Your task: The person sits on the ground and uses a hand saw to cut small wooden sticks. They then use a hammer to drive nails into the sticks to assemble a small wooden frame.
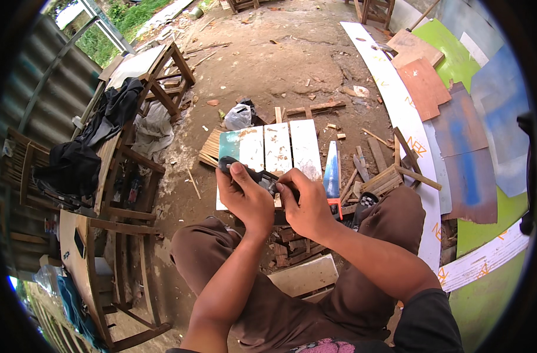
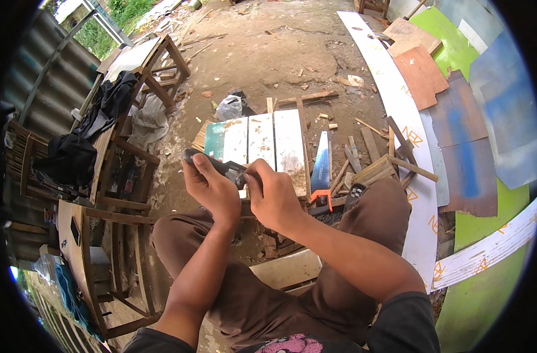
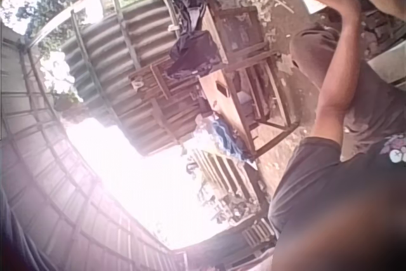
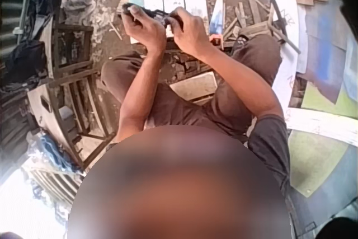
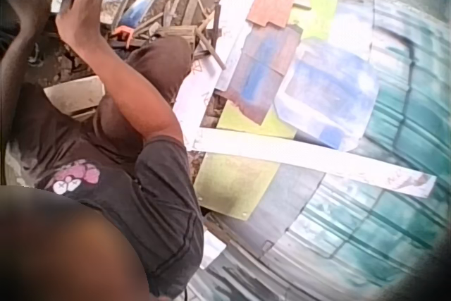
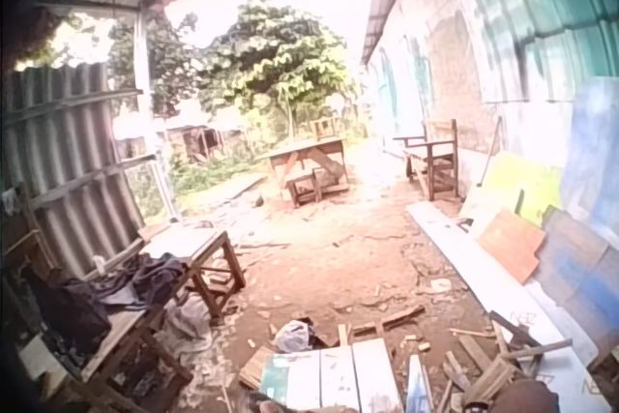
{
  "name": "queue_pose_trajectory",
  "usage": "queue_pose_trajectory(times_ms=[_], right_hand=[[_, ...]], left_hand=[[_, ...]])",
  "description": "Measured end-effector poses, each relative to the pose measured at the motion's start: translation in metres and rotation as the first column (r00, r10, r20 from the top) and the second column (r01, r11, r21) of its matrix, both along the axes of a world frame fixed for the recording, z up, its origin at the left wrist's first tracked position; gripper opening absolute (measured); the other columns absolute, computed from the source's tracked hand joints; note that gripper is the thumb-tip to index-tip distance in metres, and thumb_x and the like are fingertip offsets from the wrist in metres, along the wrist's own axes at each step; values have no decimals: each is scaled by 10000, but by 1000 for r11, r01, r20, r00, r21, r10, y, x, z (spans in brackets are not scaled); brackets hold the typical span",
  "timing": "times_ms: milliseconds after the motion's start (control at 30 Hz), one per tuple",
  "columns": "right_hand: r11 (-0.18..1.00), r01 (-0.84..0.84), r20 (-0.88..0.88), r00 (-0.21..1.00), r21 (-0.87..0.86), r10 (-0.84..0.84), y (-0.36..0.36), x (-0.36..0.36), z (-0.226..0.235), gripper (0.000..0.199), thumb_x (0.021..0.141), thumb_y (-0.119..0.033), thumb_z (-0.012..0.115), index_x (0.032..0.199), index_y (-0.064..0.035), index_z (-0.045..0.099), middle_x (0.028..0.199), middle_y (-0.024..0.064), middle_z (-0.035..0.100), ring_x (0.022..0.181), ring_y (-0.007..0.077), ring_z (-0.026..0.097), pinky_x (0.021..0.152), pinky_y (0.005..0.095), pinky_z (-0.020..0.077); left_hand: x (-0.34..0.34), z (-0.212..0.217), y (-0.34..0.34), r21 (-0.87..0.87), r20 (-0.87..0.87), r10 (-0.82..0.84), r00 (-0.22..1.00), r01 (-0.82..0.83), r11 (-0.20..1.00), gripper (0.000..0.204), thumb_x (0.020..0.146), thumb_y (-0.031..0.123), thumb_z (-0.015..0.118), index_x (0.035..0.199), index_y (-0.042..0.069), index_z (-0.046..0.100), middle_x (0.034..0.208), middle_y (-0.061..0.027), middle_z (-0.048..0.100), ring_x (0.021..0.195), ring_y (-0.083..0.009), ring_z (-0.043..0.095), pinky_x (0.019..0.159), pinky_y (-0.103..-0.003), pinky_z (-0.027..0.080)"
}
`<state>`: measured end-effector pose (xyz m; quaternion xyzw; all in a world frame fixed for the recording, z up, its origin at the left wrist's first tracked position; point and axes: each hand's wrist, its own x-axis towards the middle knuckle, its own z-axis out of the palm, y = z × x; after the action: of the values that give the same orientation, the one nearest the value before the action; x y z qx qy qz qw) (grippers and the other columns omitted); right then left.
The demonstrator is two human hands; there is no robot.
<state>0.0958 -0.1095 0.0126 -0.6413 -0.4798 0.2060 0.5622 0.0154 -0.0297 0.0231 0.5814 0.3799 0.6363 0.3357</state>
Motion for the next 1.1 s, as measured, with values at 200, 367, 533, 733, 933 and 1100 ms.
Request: queue_pose_trajectory(times_ms=[200,367,533,733,933,1100], right_hand=[[999,-17,-63,998,30,19,-1,2,4,71,971,21,658,999,68,612,785,198,708,723,271,752,632,350,523],[999,26,-24,999,19,-26,-5,0,6,63,955,33,654,957,59,597,764,202,701,698,271,748,620,356,519],[999,49,35,998,8,-50,-4,0,3,78,953,27,664,949,54,591,779,209,702,711,290,749,609,367,519],[991,-29,-60,998,130,37,-1,4,2,74,1026,-20,621,979,31,597,753,121,676,645,163,659,589,313,486],[993,48,-60,997,107,-41,1,14,2,114,1069,-69,583,1001,21,597,714,47,629,637,76,571,579,269,446],[971,77,0,997,-225,-79,19,51,-21,97,1032,-81,625,1041,13,646,740,86,692,627,147,639,624,345,492]], left_hand=[[2,-2,0,13,-9,11,1000,-10,1000,343,1157,300,493,943,33,510,771,8,498,701,-88,445,628,-272,385],[0,0,3,13,12,20,1000,-20,1000,365,1165,312,467,942,29,517,789,12,493,723,-88,434,641,-276,380],[2,1,-1,29,11,11,1000,-11,1000,358,1153,319,501,942,30,514,770,5,512,706,-87,464,639,-266,399],[1,4,2,1,38,-13,999,13,1000,365,1158,321,487,940,29,514,774,12,504,708,-82,452,633,-265,385],[-2,-2,21,-65,84,18,996,-13,998,375,1157,327,498,927,33,530,792,26,497,720,-71,426,630,-269,358],[-20,-35,70,-537,346,93,934,116,835,371,1148,368,513,983,49,608,847,5,549,770,-111,483,708,-310,432]])
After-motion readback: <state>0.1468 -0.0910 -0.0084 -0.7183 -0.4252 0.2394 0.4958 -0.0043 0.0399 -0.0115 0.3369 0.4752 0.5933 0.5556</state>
